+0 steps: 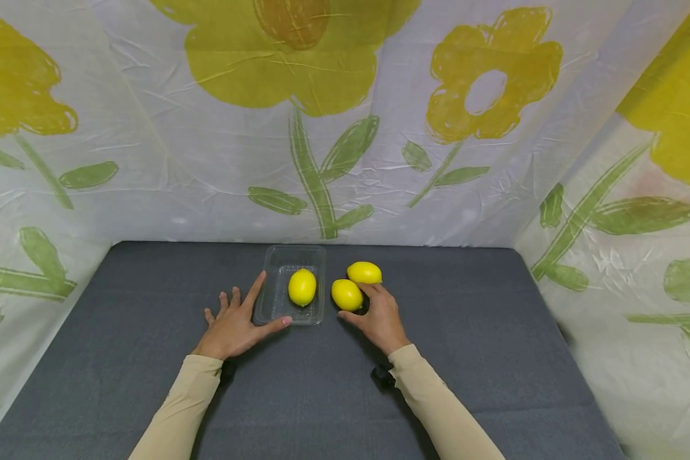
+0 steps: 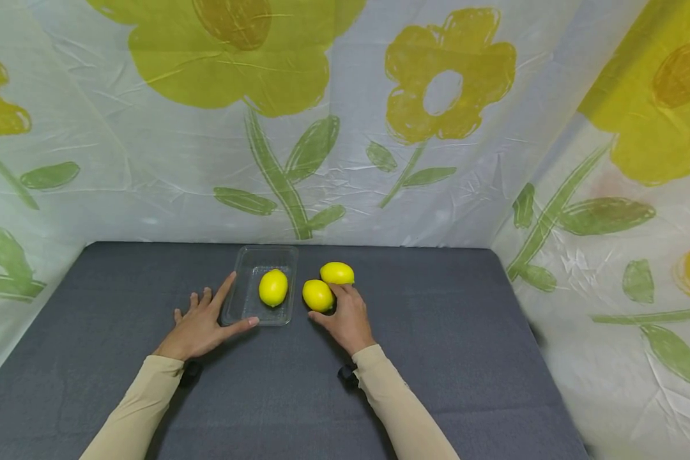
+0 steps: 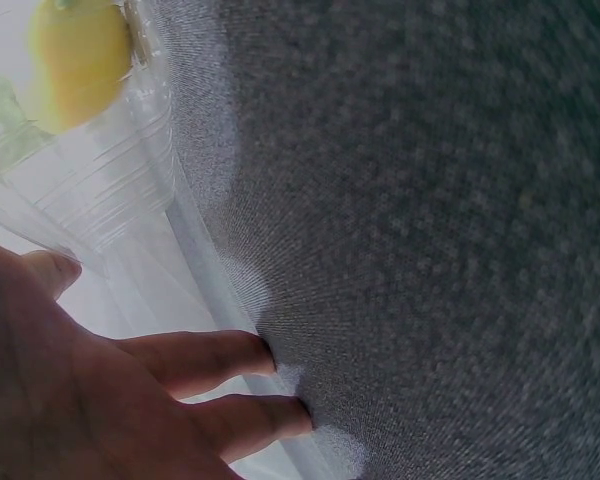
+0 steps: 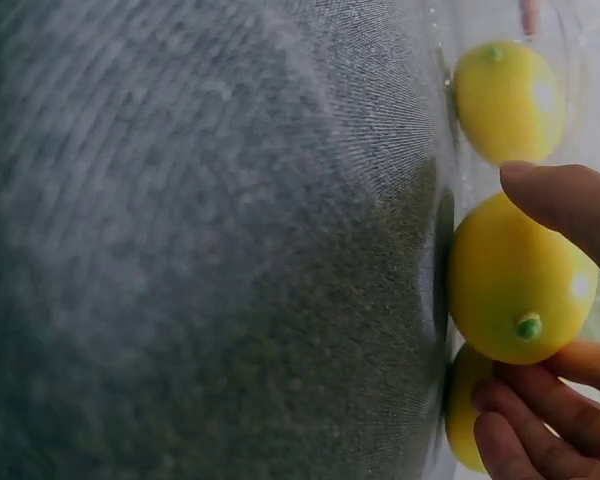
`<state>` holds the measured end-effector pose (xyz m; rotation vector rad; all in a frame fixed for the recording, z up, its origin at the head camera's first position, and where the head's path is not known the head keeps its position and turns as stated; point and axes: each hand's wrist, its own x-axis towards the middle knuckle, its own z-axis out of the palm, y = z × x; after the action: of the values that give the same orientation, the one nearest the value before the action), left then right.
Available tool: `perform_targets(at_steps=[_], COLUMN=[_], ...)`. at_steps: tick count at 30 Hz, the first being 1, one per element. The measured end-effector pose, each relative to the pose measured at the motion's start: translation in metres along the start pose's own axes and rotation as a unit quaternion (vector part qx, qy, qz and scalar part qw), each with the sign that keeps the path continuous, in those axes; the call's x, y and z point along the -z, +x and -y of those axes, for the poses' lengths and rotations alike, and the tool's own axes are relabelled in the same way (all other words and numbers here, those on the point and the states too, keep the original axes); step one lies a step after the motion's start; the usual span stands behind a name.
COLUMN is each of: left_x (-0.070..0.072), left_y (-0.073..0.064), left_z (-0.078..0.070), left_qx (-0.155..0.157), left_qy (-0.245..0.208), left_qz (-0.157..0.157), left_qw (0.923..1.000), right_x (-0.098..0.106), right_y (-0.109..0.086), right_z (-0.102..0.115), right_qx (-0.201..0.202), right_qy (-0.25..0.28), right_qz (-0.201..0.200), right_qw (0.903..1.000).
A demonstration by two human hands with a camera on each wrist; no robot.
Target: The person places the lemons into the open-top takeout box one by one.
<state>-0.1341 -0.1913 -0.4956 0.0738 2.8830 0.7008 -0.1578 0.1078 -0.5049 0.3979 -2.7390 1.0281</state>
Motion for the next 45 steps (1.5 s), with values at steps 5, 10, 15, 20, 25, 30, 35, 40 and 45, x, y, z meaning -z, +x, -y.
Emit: perform_targets(at_steps=[5,10,15,20,25,30,35,40,45], left_x=[0.0,0.0,0.0,-0.001,-0.001,0.0,0.001,0.001,0.002], left_y=[0.0,-0.001,-0.001,-0.001,-0.001,-0.002,-0.002,-0.002,-0.001], left_z=[-0.001,-0.001,-0.001,0.0,-0.001,-0.001,-0.001,-0.002,-0.002], left_qx=[0.0,-0.002,-0.002,0.0,0.0,0.0,0.0,-0.001,0.0], left_qy=[0.001,0.001,0.0,0.0,0.001,-0.001,-0.001,-0.006,-0.005], left_qz=[-0.002,-0.003,-0.001,-0.001,0.0,0.001,0.002,0.003,0.004], left_qw=[1.0,1.0,1.0,1.0,1.0,1.0,1.0,1.0,1.0], right_x=[-0.004,-0.005,-0.003,0.004,0.01,0.017,0.021,0.023,0.024], right_y=[0.002,0.002,0.001,0.001,0.001,0.002,0.003,0.003,0.005], right_z=[0.0,-0.001,-0.001,0.002,0.006,0.012,0.017,0.019,0.021], right_qx=[-0.005,-0.007,-0.017,-0.026,-0.028,-0.019,-0.016,-0.019,-0.019], right_qy=[-0.006,-0.01,0.006,0.024,0.042,0.075,0.095,0.096,0.105], right_qz=[0.006,0.012,0.012,0.008,-0.002,-0.011,-0.016,-0.015,-0.018], right_qw=[1.0,0.9999,0.9998,0.9994,0.9987,0.9969,0.9952,0.9951,0.9941])
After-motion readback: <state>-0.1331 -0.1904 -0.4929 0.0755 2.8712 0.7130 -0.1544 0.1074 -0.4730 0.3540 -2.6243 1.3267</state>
